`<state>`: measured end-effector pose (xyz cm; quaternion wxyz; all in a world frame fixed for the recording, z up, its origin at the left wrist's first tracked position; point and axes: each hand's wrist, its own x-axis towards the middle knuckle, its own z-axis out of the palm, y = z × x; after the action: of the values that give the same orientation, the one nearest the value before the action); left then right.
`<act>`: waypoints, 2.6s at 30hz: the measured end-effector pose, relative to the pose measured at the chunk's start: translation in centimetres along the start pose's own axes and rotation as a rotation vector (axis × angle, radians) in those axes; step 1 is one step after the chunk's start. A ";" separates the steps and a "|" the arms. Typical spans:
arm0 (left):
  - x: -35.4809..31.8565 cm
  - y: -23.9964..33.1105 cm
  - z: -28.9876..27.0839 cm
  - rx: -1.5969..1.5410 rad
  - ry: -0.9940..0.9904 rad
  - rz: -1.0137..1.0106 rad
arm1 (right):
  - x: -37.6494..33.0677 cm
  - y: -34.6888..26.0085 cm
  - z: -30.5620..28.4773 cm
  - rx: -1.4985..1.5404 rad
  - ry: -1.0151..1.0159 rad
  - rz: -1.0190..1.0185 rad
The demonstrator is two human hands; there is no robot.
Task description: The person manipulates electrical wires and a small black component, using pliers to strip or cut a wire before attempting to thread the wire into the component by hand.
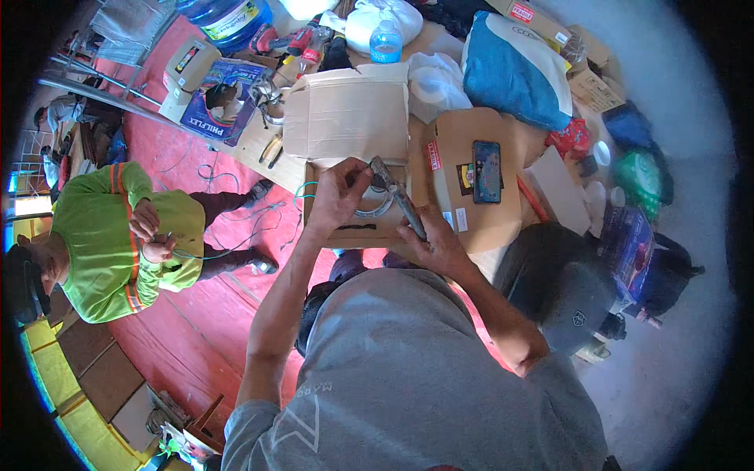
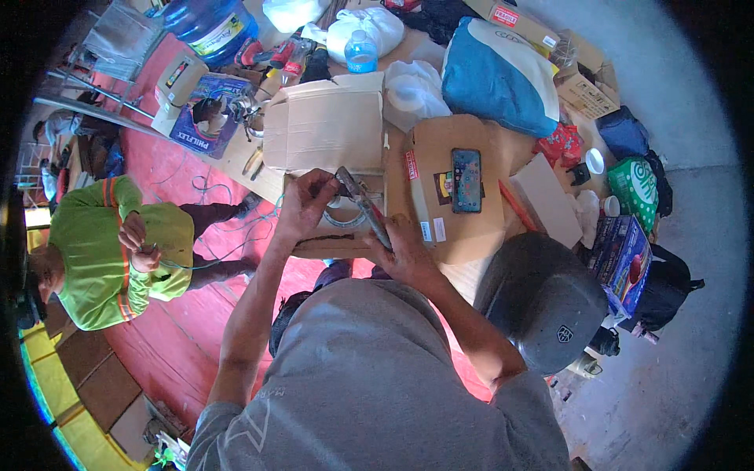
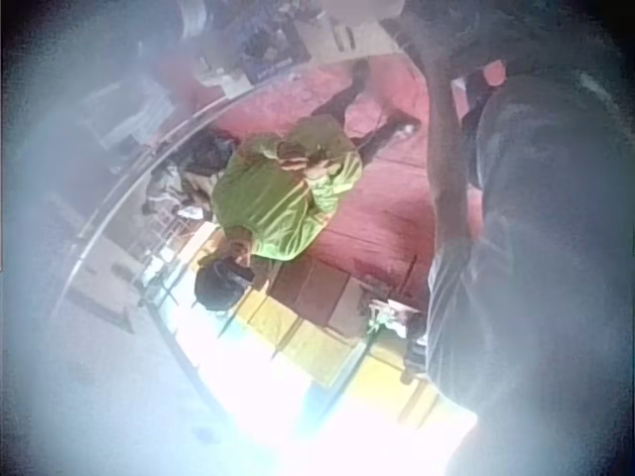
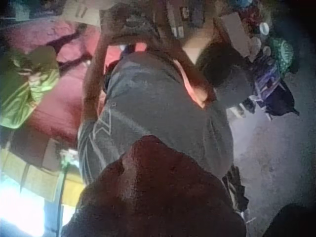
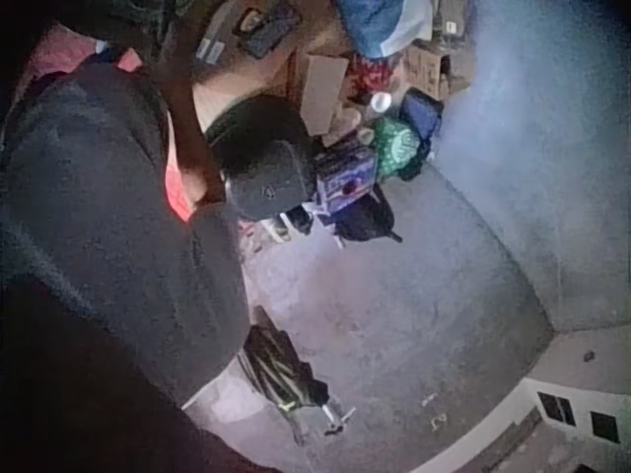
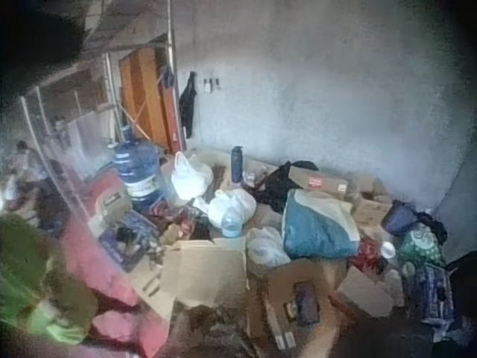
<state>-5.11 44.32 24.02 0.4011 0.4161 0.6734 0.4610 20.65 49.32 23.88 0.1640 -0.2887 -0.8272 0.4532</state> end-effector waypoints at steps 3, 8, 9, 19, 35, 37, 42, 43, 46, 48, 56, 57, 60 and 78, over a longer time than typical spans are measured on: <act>0.0 0.1 0.0 0.052 -0.012 -0.016 | 0.1 -0.7 -0.4 -0.073 0.027 -0.009; -0.5 2.1 0.0 0.021 -0.028 0.024 | 0.0 -0.6 -0.6 -0.185 -0.007 0.047; -0.5 2.3 0.0 0.021 -0.030 0.023 | 0.0 -0.7 -0.8 -0.220 -0.030 0.057; 0.8 0.0 1.2 0.406 0.059 0.038 | 1.8 -2.6 -1.2 -0.935 -0.072 0.137; 0.4 1.8 -1.6 -0.119 -0.156 -0.148 | 1.2 1.1 -2.7 1.045 -0.504 0.511; 0.4 1.3 -1.6 -0.116 -0.157 -0.130 | 1.4 1.0 -2.7 1.025 -0.520 0.465; 0.1 2.4 -1.7 -0.094 -0.175 -0.137 | 1.9 1.1 -3.5 0.864 -0.555 0.423; 0.1 2.1 -1.6 -0.093 -0.174 -0.137 | 2.0 1.0 -3.9 0.864 -0.556 0.422; 0.1 1.2 -1.7 -0.187 -0.162 -0.106 | 2.6 -0.4 -5.3 0.718 -0.668 0.489; 0.2 1.1 -1.8 -0.157 -0.197 -0.107 | 2.5 -0.3 -5.6 0.543 -0.600 0.184; 0.3 0.8 -1.3 -0.105 -0.186 -0.051 | 2.5 2.3 -6.3 0.806 -0.770 0.370; 0.3 1.1 -1.2 -0.122 -0.178 -0.076 | 2.4 2.6 -6.2 0.828 -0.784 0.355; 0.3 0.9 -1.2 -0.149 -0.181 -0.077 | 2.4 2.9 -6.0 0.807 -0.788 0.355; -0.2 2.6 -1.2 -0.011 -0.186 -0.037 | 1.3 2.3 -3.1 0.255 -0.502 0.016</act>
<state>-5.70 44.41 26.83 0.4726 0.4422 0.6382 0.4168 22.01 53.16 23.59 -0.0145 -0.1512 -0.7761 0.6121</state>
